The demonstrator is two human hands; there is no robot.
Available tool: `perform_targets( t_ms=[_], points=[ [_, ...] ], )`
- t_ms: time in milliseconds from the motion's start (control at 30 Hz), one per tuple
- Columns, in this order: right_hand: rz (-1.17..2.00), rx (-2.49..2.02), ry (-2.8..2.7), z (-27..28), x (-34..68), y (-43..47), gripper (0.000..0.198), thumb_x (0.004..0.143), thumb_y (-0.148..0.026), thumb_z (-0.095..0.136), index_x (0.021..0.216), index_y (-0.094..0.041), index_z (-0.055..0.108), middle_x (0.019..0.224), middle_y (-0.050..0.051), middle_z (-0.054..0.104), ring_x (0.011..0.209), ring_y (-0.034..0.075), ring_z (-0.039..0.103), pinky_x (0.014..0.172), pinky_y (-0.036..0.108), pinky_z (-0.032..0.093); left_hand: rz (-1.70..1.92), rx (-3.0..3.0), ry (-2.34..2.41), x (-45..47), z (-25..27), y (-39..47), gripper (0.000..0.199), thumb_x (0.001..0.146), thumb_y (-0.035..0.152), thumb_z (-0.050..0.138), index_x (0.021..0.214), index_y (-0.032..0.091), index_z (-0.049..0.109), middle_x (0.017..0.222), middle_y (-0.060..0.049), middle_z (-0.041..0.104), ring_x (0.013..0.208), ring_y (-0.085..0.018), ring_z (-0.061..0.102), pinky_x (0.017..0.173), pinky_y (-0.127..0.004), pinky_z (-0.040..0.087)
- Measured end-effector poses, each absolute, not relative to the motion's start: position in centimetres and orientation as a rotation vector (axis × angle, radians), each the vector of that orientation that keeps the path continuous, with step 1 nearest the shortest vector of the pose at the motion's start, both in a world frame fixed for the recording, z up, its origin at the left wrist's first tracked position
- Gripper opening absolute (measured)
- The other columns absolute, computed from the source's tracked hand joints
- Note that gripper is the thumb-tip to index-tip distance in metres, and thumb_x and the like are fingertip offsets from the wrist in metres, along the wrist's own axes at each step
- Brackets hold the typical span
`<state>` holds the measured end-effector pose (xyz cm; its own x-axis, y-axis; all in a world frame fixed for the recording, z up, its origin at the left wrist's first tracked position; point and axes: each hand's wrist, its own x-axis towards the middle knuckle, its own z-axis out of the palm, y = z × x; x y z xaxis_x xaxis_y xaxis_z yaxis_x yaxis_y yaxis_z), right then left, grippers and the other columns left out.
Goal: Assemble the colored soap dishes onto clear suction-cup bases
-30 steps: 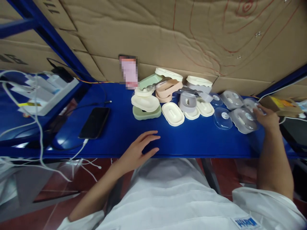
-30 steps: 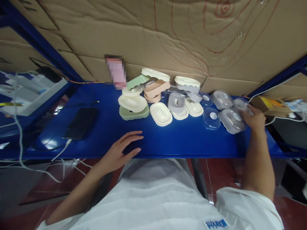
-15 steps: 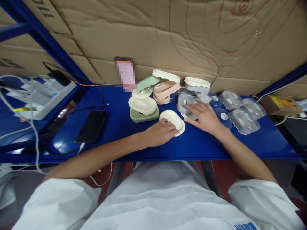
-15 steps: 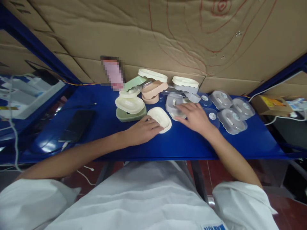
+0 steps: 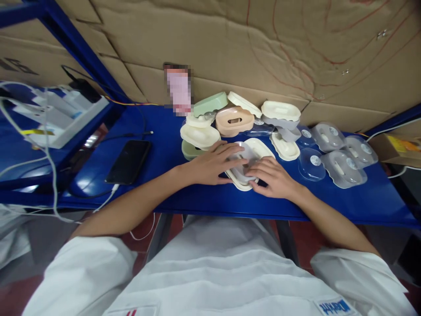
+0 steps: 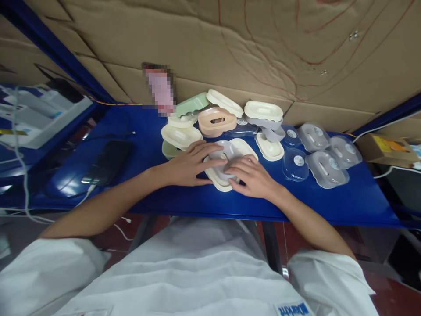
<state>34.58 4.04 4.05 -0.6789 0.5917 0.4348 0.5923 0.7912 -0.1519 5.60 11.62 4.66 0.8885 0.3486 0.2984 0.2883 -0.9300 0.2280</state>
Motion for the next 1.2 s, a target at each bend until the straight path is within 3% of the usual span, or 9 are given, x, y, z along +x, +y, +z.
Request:
perform_targets(
  t_ms=[100,200,333,567,667,833,1067,1200],
  points=[
    [0.002,-0.776,-2.558,4.1,33.6,3.6,0.020,0.102,-0.028,0.063,0.121,-0.023,0.071,0.113,0.007,0.079,0.107,0.022,0.072,0.101,0.043,0.053,0.487,2.893,0.415,5.6,3.8,12.4,0.050,0.094,0.036,0.080,0.142,0.025,0.068,0.147,-0.016,0.065,0.143,-0.036,0.058,0.127,-0.058,0.036],
    [-0.055,-0.786,-2.612,4.2,33.1,3.3,0.026,0.104,-0.035,0.066,0.124,-0.019,0.069,0.111,0.009,0.078,0.102,0.024,0.069,0.094,0.041,0.054,0.470,2.954,0.341,5.7,3.1,12.7,0.036,0.101,0.041,0.073,0.133,0.023,0.072,0.136,-0.015,0.071,0.131,-0.033,0.065,0.117,-0.050,0.045],
    [-0.248,-0.763,-2.676,4.1,32.8,3.1,0.036,0.106,-0.040,0.066,0.129,-0.012,0.068,0.111,0.012,0.077,0.099,0.026,0.067,0.088,0.041,0.053,0.433,3.052,0.316,5.7,3.3,12.5,0.035,0.107,0.043,0.065,0.133,0.020,0.070,0.134,-0.014,0.072,0.128,-0.031,0.066,0.111,-0.046,0.047],
    [-0.504,-0.654,-2.703,5.2,31.9,2.7,0.024,0.108,-0.030,0.061,0.123,-0.015,0.072,0.102,0.008,0.077,0.097,0.023,0.068,0.093,0.039,0.053,0.323,3.144,0.372,5.4,4.5,11.9,0.034,0.105,0.041,0.070,0.131,0.019,0.069,0.131,-0.012,0.073,0.123,-0.029,0.067,0.100,-0.041,0.048],
    [-0.445,-0.666,-2.704,5.6,32.2,2.8,0.021,0.107,-0.033,0.063,0.114,-0.016,0.072,0.096,0.008,0.075,0.093,0.022,0.066,0.089,0.038,0.053,0.313,3.170,0.357,5.4,4.8,11.5,0.031,0.104,0.036,0.071,0.130,0.019,0.069,0.128,-0.011,0.075,0.118,-0.028,0.069,0.096,-0.039,0.047],
    [-0.272,-0.765,-2.714,4.9,32.8,3.2,0.032,0.106,-0.049,0.065,0.102,-0.017,0.069,0.093,0.009,0.069,0.090,0.025,0.063,0.085,0.039,0.052,0.392,3.191,0.297,5.5,4.9,10.7,0.019,0.101,0.030,0.074,0.115,0.018,0.073,0.114,-0.010,0.076,0.105,-0.025,0.069,0.086,-0.035,0.045],
    [0.066,-0.812,-2.571,3.8,32.8,3.2,0.021,0.104,-0.041,0.070,0.104,-0.020,0.064,0.100,0.007,0.070,0.094,0.023,0.064,0.085,0.037,0.051,0.410,3.239,0.256,5.7,5.1,10.2,0.014,0.101,0.030,0.075,0.107,0.017,0.074,0.103,-0.009,0.074,0.097,-0.024,0.066,0.081,-0.035,0.044],
    [-0.103,-0.782,-2.638,3.7,32.4,2.9,0.021,0.105,-0.039,0.067,0.103,-0.018,0.065,0.102,0.010,0.071,0.097,0.024,0.063,0.084,0.039,0.051,0.337,3.253,0.270,5.6,5.3,10.2,0.015,0.099,0.030,0.076,0.107,0.017,0.074,0.105,-0.009,0.073,0.098,-0.025,0.066,0.082,-0.036,0.044]
  ],
)
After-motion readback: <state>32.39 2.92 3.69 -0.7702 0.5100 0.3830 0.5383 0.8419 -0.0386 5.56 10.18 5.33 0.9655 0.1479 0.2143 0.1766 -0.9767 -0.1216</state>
